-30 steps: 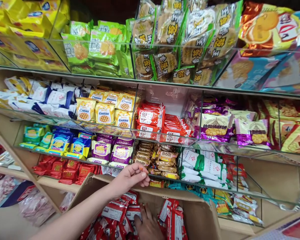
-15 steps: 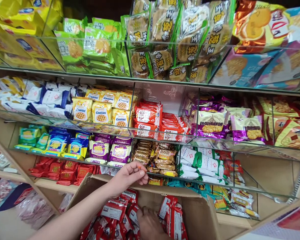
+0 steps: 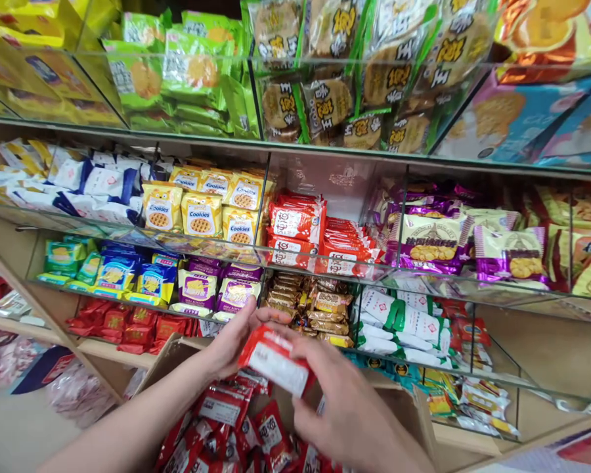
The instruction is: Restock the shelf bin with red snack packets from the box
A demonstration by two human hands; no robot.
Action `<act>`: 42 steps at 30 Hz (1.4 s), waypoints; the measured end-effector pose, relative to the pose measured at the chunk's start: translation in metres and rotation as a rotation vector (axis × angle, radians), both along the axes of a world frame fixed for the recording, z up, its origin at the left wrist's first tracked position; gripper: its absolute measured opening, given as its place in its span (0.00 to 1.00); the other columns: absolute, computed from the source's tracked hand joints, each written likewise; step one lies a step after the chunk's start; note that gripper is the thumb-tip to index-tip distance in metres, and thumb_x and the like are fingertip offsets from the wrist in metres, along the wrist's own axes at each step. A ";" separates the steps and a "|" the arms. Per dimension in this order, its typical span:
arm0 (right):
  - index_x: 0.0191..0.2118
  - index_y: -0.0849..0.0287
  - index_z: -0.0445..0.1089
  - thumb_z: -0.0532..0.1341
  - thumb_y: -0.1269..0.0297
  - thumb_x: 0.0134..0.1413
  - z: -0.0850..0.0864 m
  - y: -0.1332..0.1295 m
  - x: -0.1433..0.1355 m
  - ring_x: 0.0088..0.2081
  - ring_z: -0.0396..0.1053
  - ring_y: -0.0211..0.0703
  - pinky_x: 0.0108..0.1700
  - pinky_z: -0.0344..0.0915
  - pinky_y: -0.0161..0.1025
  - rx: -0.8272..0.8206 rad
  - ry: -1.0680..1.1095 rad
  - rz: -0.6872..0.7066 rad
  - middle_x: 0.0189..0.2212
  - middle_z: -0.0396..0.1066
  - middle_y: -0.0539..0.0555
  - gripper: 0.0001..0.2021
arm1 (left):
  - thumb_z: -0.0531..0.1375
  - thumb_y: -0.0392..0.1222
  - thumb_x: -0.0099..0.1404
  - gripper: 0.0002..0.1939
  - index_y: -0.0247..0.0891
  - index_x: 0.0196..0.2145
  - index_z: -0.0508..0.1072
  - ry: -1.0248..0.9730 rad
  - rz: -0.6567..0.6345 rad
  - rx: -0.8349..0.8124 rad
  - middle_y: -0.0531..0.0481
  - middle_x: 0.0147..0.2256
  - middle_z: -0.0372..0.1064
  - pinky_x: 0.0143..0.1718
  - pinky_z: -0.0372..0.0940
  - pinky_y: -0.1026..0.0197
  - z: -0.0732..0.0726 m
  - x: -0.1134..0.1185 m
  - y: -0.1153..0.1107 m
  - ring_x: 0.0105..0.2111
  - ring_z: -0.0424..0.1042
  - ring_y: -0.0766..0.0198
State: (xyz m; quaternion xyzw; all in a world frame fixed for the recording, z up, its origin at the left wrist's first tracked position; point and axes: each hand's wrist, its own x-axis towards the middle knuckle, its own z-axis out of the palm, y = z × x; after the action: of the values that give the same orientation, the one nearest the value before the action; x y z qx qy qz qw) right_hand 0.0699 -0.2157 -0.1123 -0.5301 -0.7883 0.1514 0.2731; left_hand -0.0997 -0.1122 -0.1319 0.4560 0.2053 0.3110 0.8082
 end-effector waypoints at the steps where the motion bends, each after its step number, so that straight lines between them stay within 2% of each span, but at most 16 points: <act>1: 0.49 0.53 0.59 0.55 0.74 0.44 -0.004 0.006 0.003 0.51 0.61 0.44 0.52 0.59 0.43 0.093 0.007 -0.005 0.49 0.64 0.55 0.23 | 0.58 0.59 0.55 0.24 0.34 0.38 0.70 0.015 0.008 0.016 0.45 0.31 0.74 0.29 0.67 0.61 0.000 0.000 0.000 0.28 0.74 0.60; 4: 0.51 0.55 0.58 0.56 0.73 0.46 -0.027 0.028 0.005 0.57 0.54 0.47 0.56 0.54 0.50 0.243 0.070 -0.032 0.54 0.58 0.57 0.22 | 0.66 0.46 0.50 0.21 0.36 0.40 0.67 0.086 0.084 0.074 0.49 0.31 0.73 0.30 0.68 0.61 -0.002 0.002 -0.001 0.30 0.73 0.62; 6: 0.55 0.55 0.54 0.58 0.66 0.49 -0.042 0.037 0.005 0.59 0.50 0.49 0.56 0.54 0.53 0.243 0.231 -0.125 0.59 0.51 0.60 0.26 | 0.67 0.42 0.50 0.21 0.37 0.40 0.66 0.093 0.124 0.079 0.50 0.32 0.72 0.32 0.68 0.60 -0.004 0.004 -0.002 0.32 0.73 0.63; 7: 0.57 0.55 0.51 0.59 0.63 0.50 -0.047 0.040 0.005 0.59 0.51 0.50 0.55 0.56 0.53 0.209 0.360 -0.177 0.59 0.51 0.61 0.28 | 0.66 0.42 0.50 0.21 0.37 0.40 0.66 0.088 0.126 0.083 0.51 0.32 0.72 0.33 0.68 0.60 -0.005 0.005 -0.003 0.32 0.73 0.63; 9: 0.58 0.56 0.48 0.58 0.58 0.52 -0.051 0.042 0.005 0.53 0.60 0.48 0.50 0.63 0.49 0.076 0.633 -0.216 0.54 0.59 0.63 0.29 | 0.66 0.42 0.51 0.21 0.37 0.41 0.65 0.085 0.115 0.096 0.51 0.34 0.72 0.35 0.69 0.59 -0.005 0.006 -0.003 0.33 0.73 0.63; 11: 0.53 0.59 0.56 0.57 0.56 0.53 -0.049 0.041 0.007 0.44 0.68 0.44 0.44 0.67 0.44 -0.062 0.807 -0.193 0.44 0.69 0.60 0.23 | 0.66 0.44 0.51 0.21 0.38 0.42 0.66 0.097 0.122 0.100 0.50 0.34 0.72 0.34 0.69 0.58 -0.004 0.007 -0.004 0.34 0.73 0.62; 13: 0.45 0.60 0.63 0.57 0.54 0.52 -0.045 0.039 0.008 0.36 0.71 0.42 0.37 0.69 0.40 -0.127 0.837 -0.183 0.35 0.72 0.56 0.18 | 0.64 0.47 0.53 0.19 0.37 0.41 0.68 0.113 0.164 0.083 0.49 0.32 0.73 0.32 0.69 0.59 -0.003 0.008 -0.005 0.32 0.73 0.61; 15: 0.42 0.60 0.66 0.57 0.53 0.52 -0.042 0.037 0.008 0.30 0.69 0.40 0.31 0.69 0.37 -0.113 0.809 -0.218 0.30 0.72 0.54 0.16 | 0.62 0.50 0.54 0.20 0.36 0.41 0.70 0.123 0.211 0.063 0.49 0.30 0.73 0.29 0.69 0.60 -0.003 0.008 -0.005 0.30 0.73 0.61; 20: 0.40 0.59 0.68 0.56 0.53 0.52 -0.045 0.031 0.007 0.32 0.70 0.41 0.34 0.69 0.39 0.003 0.811 -0.322 0.33 0.73 0.55 0.16 | 0.59 0.54 0.56 0.24 0.35 0.45 0.71 0.120 0.219 0.076 0.48 0.27 0.73 0.25 0.69 0.61 -0.004 0.011 -0.008 0.26 0.73 0.61; 23: 0.44 0.57 0.63 0.61 0.54 0.48 -0.046 0.030 0.005 0.32 0.70 0.41 0.30 0.70 0.38 -0.079 0.950 -0.255 0.34 0.72 0.54 0.18 | 0.58 0.54 0.58 0.24 0.36 0.47 0.69 0.090 0.280 0.085 0.47 0.30 0.74 0.24 0.69 0.63 -0.004 0.012 -0.008 0.27 0.73 0.61; 27: 0.30 0.59 0.63 0.64 0.55 0.44 -0.044 0.031 0.006 0.26 0.68 0.36 0.29 0.69 0.35 -0.201 0.952 -0.207 0.24 0.69 0.50 0.14 | 0.54 0.54 0.61 0.24 0.36 0.49 0.67 0.071 0.315 0.077 0.45 0.32 0.74 0.24 0.70 0.63 -0.003 0.012 -0.007 0.29 0.73 0.61; 30: 0.29 0.60 0.64 0.61 0.54 0.48 -0.044 0.031 0.009 0.25 0.68 0.35 0.29 0.68 0.34 -0.214 0.906 -0.212 0.23 0.68 0.49 0.13 | 0.52 0.56 0.62 0.24 0.37 0.49 0.67 0.064 0.305 0.078 0.45 0.34 0.74 0.24 0.69 0.65 -0.003 0.012 -0.006 0.30 0.74 0.60; 34: 0.28 0.59 0.63 0.59 0.55 0.51 -0.044 0.028 0.008 0.26 0.70 0.37 0.29 0.67 0.34 -0.161 0.939 -0.215 0.24 0.67 0.48 0.12 | 0.49 0.59 0.62 0.27 0.39 0.51 0.64 0.085 0.226 0.054 0.44 0.32 0.75 0.18 0.66 0.67 -0.004 0.011 -0.005 0.23 0.74 0.62; 37: 0.29 0.58 0.61 0.57 0.56 0.53 -0.044 0.022 0.001 0.25 0.71 0.38 0.27 0.69 0.36 -0.084 1.003 -0.200 0.28 0.69 0.50 0.11 | 0.48 0.61 0.61 0.29 0.39 0.52 0.63 0.100 0.159 0.058 0.44 0.30 0.74 0.16 0.63 0.69 -0.004 0.010 -0.005 0.20 0.73 0.63; 40: 0.31 0.58 0.61 0.55 0.61 0.55 -0.048 0.015 -0.004 0.26 0.73 0.38 0.28 0.71 0.36 0.149 0.893 -0.301 0.42 0.69 0.56 0.07 | 0.49 0.60 0.61 0.28 0.38 0.51 0.63 0.104 0.166 0.062 0.44 0.32 0.74 0.19 0.63 0.70 -0.004 0.010 -0.004 0.22 0.74 0.65; 42: 0.34 0.57 0.61 0.56 0.67 0.54 -0.051 0.012 -0.004 0.35 0.74 0.42 0.33 0.72 0.38 0.398 0.707 -0.333 0.48 0.66 0.59 0.01 | 0.50 0.60 0.60 0.27 0.37 0.48 0.63 0.127 0.147 0.027 0.43 0.35 0.72 0.22 0.65 0.69 -0.003 0.010 -0.002 0.25 0.74 0.65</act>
State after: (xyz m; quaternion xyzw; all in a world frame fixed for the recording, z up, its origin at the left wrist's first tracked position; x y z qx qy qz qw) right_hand 0.0659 -0.2035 -0.1636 -0.5027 -0.5639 0.1227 0.6436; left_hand -0.0898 -0.1146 -0.1352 0.4693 0.2846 0.3428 0.7624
